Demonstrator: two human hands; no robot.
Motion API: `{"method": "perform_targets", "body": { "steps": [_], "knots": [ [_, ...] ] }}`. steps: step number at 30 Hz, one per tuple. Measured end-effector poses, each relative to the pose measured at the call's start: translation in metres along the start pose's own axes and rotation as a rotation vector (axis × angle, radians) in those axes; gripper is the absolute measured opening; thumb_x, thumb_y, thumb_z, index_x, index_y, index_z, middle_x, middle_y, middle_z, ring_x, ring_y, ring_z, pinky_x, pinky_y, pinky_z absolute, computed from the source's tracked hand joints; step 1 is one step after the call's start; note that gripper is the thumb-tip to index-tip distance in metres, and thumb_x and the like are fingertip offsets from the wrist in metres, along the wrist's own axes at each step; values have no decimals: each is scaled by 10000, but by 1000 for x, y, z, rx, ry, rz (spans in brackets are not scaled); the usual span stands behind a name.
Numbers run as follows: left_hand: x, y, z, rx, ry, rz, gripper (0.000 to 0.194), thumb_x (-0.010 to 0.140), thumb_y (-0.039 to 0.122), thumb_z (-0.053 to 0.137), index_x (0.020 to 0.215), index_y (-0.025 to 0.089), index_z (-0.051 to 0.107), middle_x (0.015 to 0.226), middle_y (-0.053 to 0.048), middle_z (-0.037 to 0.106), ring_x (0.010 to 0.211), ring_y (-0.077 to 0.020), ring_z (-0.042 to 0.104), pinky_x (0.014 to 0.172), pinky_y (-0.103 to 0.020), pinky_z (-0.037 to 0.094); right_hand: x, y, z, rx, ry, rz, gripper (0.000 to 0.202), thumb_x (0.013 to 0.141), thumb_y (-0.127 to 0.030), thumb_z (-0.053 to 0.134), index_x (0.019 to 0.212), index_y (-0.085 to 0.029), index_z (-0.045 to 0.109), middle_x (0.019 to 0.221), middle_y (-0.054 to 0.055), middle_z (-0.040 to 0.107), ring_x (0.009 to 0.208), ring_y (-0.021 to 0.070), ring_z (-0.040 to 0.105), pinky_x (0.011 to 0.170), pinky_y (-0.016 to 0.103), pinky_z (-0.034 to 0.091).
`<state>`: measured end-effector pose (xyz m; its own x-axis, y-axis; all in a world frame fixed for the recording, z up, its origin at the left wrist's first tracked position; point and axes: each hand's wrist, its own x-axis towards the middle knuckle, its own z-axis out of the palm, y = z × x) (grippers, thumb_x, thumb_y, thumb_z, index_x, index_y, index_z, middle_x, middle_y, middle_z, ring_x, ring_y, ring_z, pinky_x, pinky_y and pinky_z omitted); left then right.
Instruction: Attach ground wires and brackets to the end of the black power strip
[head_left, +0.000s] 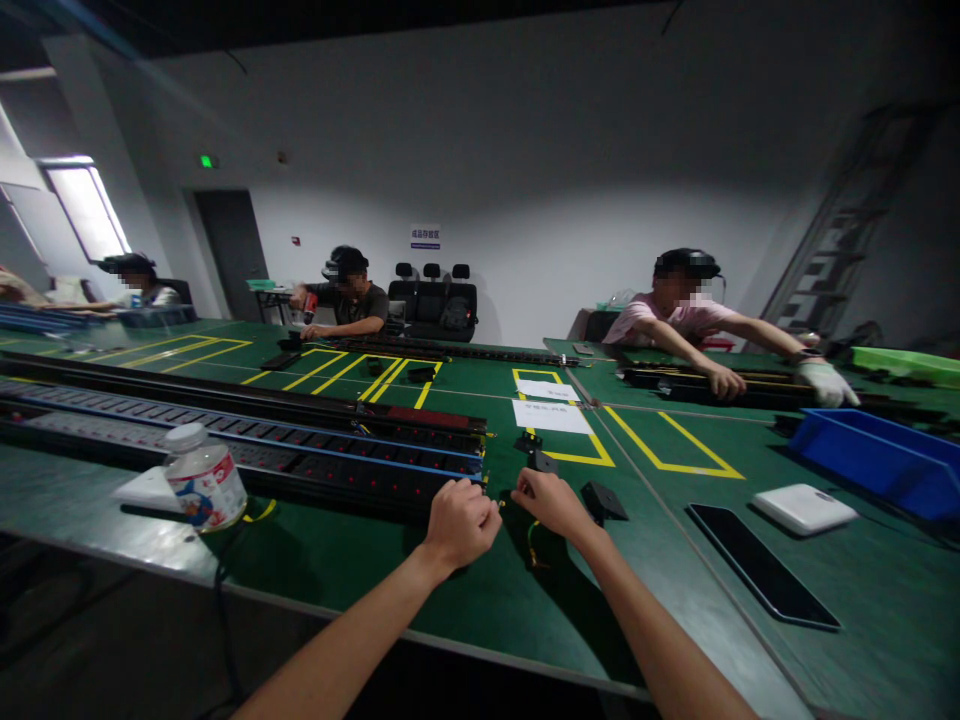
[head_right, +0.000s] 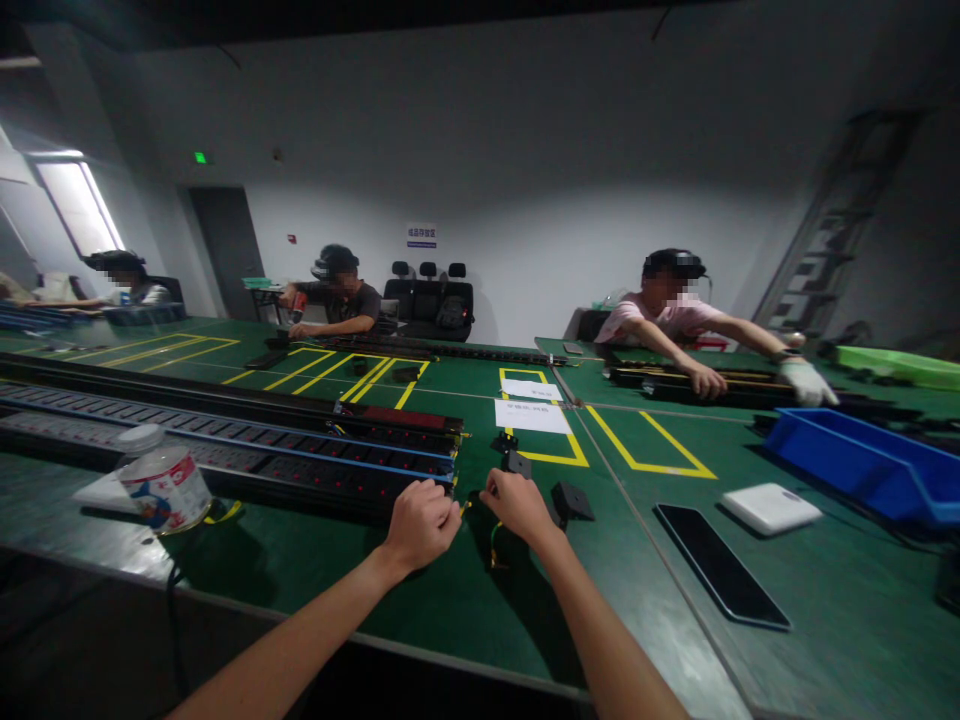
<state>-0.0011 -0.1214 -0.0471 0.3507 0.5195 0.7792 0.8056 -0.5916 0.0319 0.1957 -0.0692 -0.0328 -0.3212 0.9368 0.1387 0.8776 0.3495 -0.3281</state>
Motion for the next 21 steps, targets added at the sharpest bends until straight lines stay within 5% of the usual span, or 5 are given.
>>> {"method": "perform_targets", "body": {
  "steps": [21],
  "knots": [
    [0,0,-1,-7,-6,2,332,838,177,571,520,197,477,556,-10,477,618,-151,464,597,-331,306,-1,-1,-2,19,-2,6,52,891,-246,629,883,-195,640,843,39,708,789,175,652,612,237,316]
  ]
}}
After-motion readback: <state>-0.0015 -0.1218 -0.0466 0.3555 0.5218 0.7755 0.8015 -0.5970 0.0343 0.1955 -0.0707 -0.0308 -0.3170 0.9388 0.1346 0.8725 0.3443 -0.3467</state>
